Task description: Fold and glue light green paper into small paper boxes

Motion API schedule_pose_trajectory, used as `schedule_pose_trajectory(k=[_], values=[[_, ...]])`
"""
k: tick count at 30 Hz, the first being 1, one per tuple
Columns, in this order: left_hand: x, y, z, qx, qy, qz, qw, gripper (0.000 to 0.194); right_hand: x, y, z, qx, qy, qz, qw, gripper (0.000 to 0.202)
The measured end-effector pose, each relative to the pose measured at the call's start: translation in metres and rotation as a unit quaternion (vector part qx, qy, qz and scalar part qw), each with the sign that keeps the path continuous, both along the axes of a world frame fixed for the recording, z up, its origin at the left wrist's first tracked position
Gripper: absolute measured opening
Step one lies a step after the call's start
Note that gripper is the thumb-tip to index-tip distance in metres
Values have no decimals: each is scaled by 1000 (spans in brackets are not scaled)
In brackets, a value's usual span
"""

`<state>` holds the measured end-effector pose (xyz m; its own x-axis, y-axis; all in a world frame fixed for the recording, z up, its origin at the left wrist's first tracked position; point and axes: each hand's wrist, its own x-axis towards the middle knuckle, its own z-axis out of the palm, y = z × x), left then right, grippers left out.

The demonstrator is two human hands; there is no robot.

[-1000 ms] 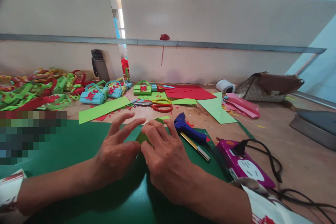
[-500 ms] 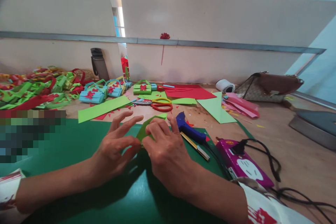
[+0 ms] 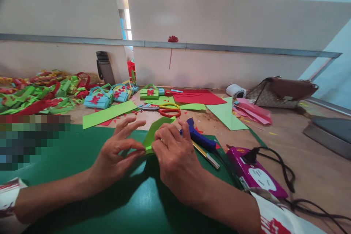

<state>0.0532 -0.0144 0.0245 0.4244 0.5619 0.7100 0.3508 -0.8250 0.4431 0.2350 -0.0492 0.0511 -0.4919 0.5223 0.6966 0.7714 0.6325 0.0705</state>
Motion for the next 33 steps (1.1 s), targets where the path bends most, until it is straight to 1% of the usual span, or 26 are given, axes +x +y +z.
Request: schedule_pose_trajectory(k=[6,12,18,22,26,29,31,33], values=[[3,-2,-1,15,14,4,1000,17,-1,-1,1,8,-5,2,1000,24],[4,-3,-1,61,41,2,997,18,0,-2,-2,-6,-4,2,1000,24],[8,-4,-3,118,60,6,991,19,-3,-3,-6,-33,-35,-1,999,26],[6,-1,-6,110,61,25,992,19,-2,0,-5,-38,-62,-31,997,29],[-3,4,-4,97,47,45,993,17,4,4,-2,-58,-63,-66,994,21],[-10,4,-3,68,39,44,996,16,8,7,-3,-73,-63,-51,994,14],[-12,3,-7,46,33,30,998,17,9,8,-7,-78,-69,-40,994,11],[-12,2,-12,21,30,18,999,19,8,8,-12,-77,-81,-48,993,13]])
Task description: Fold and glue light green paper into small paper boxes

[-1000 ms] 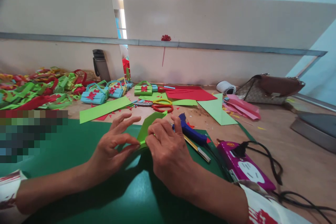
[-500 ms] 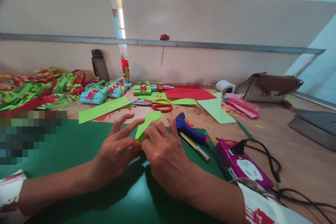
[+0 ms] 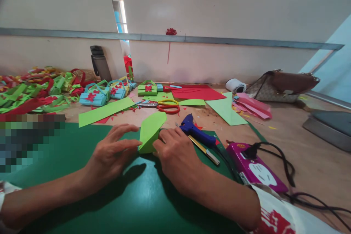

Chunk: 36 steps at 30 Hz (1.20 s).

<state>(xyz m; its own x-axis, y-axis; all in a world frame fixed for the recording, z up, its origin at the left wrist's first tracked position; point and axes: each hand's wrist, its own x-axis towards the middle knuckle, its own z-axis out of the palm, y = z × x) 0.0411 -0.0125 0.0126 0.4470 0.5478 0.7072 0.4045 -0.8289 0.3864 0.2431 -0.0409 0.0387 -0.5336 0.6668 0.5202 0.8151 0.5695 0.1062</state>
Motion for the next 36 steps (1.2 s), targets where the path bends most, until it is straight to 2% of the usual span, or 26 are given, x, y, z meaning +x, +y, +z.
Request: schedule_pose_trajectory(k=[4,8,11,17,23,28,31,36], values=[[0,-1,-11,-58,4,2,998,24,-1,0,-9,-27,1,-28,999,15],[0,1,-16,-81,13,-3,997,23,-2,0,-10,-153,71,-65,984,13],[0,1,-16,-88,35,0,996,24,-4,3,-11,-213,127,-49,968,13],[5,3,-15,-75,53,-5,996,23,-7,9,-16,-211,214,-1,954,19],[8,9,-15,-56,26,-10,998,17,-8,7,-14,-191,227,-9,955,15],[8,9,-10,-41,0,-25,999,15,-9,5,-8,-182,254,17,950,18],[8,7,-6,-46,2,-34,998,15,-10,3,-6,-170,247,7,954,19],[8,5,-3,-59,0,-34,998,13,-9,1,-6,-190,236,-2,953,14]])
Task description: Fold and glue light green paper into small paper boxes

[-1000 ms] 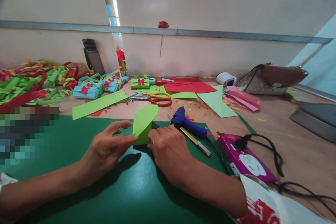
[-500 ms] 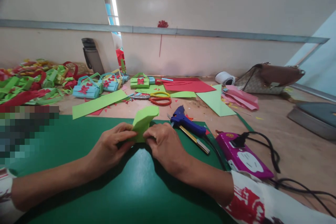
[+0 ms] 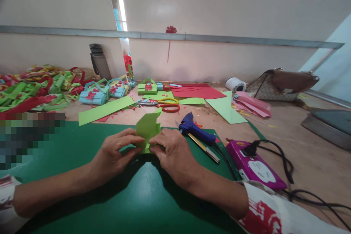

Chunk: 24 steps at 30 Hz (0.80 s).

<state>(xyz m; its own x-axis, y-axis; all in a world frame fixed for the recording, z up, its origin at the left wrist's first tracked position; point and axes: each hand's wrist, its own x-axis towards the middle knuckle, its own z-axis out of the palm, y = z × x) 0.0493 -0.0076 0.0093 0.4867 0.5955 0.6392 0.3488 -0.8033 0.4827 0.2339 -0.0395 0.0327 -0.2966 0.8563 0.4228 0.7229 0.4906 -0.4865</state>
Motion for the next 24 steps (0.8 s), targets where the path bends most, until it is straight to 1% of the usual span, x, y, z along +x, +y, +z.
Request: schedule_pose_trajectory(k=[3,6,11,16,19,24], values=[[-1,0,3,-26,-1,11,1000,11,1,0,1,-4,11,2,1000,14],[-1,-1,6,-61,-5,18,998,9,2,0,2,13,23,-4,1000,18],[-1,-2,7,-93,-14,21,995,11,0,-3,6,22,62,12,998,19],[-1,-4,8,-97,-14,14,995,12,-2,-6,8,18,77,21,997,21],[0,-5,7,-88,-14,4,996,13,-2,-5,8,10,69,27,997,18],[2,-4,2,-43,-15,-16,999,15,0,-3,2,54,50,53,996,12]])
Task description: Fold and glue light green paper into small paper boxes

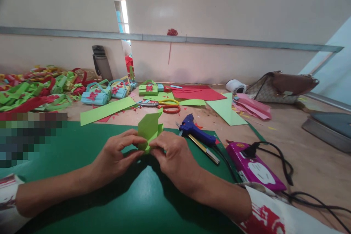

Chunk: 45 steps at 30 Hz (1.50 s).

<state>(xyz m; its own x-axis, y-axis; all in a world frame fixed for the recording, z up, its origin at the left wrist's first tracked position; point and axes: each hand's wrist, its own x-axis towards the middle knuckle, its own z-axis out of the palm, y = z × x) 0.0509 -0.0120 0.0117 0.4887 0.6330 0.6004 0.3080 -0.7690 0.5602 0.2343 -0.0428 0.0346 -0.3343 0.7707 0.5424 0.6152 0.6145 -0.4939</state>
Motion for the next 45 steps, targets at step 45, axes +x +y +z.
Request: schedule_pose_trajectory(k=[45], values=[[8,8,-10,215,92,30,972,23,-1,1,0,32,-11,6,999,18]])
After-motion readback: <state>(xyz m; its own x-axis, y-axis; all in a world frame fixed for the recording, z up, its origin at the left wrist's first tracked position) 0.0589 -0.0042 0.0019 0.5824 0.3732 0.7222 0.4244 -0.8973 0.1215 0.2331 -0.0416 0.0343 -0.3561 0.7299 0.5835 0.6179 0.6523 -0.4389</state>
